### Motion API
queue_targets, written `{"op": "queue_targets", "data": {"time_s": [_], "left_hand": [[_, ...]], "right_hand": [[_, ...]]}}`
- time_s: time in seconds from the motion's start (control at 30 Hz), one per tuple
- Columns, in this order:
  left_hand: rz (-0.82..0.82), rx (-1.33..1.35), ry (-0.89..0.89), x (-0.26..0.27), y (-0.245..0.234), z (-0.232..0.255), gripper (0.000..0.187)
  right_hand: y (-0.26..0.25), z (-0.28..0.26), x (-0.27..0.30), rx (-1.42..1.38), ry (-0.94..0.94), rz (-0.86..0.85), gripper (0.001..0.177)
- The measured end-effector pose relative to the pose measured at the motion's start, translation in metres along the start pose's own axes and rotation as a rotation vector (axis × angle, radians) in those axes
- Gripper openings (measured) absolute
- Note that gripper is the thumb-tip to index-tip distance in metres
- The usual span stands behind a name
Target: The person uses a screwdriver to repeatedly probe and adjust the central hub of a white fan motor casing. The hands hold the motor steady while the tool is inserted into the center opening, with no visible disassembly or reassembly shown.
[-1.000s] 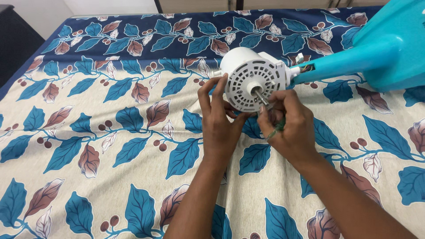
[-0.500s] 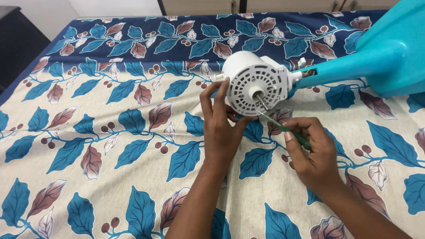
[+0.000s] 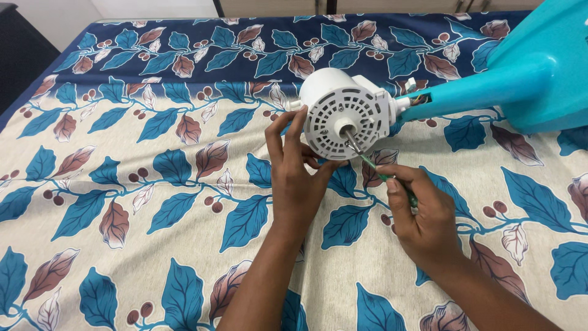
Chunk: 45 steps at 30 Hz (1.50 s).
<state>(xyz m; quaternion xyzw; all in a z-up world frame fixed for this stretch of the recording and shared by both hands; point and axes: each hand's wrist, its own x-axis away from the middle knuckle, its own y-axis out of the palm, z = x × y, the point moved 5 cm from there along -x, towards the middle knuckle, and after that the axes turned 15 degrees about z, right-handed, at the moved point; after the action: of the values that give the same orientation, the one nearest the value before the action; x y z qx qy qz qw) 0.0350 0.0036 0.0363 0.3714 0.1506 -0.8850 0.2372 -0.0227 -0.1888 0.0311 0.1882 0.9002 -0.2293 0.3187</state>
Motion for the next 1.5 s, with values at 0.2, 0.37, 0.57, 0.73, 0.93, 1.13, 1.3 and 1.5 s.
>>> {"op": "queue_targets", "data": {"time_s": [0.2,0.37,0.57,0.73,0.93,1.13,1.3,1.5], "left_hand": [[0.002,-0.003,0.005,0.000,0.001,0.000,0.095],[0.000,-0.011,0.011,0.000,0.000,0.000,0.094],[0.003,-0.003,0.000,0.000,0.000,0.000,0.094],[0.003,0.001,-0.008,-0.002,0.001,0.000,0.094],[0.008,0.001,-0.020,-0.001,0.000,0.001,0.095],[0.007,-0.010,-0.023,0.000,0.001,-0.001,0.096],[0.010,-0.009,0.004,0.001,0.000,0.000,0.094],[0.009,-0.039,-0.016,0.000,0.001,-0.001,0.095]], "right_hand": [[0.002,0.002,0.001,-0.014,0.044,-0.017,0.022],[0.003,0.002,-0.001,0.011,0.053,-0.041,0.023],[0.005,-0.001,-0.002,-0.019,0.107,-0.033,0.022],[0.006,-0.005,-0.004,-0.019,0.111,-0.041,0.023],[0.003,-0.010,-0.004,-0.065,0.013,-0.014,0.024],[0.004,-0.007,-0.001,-0.130,0.022,-0.034,0.026],[0.004,-0.010,-0.002,-0.125,-0.018,-0.032,0.026],[0.003,-0.008,-0.002,-0.152,0.006,-0.052,0.027]]}}
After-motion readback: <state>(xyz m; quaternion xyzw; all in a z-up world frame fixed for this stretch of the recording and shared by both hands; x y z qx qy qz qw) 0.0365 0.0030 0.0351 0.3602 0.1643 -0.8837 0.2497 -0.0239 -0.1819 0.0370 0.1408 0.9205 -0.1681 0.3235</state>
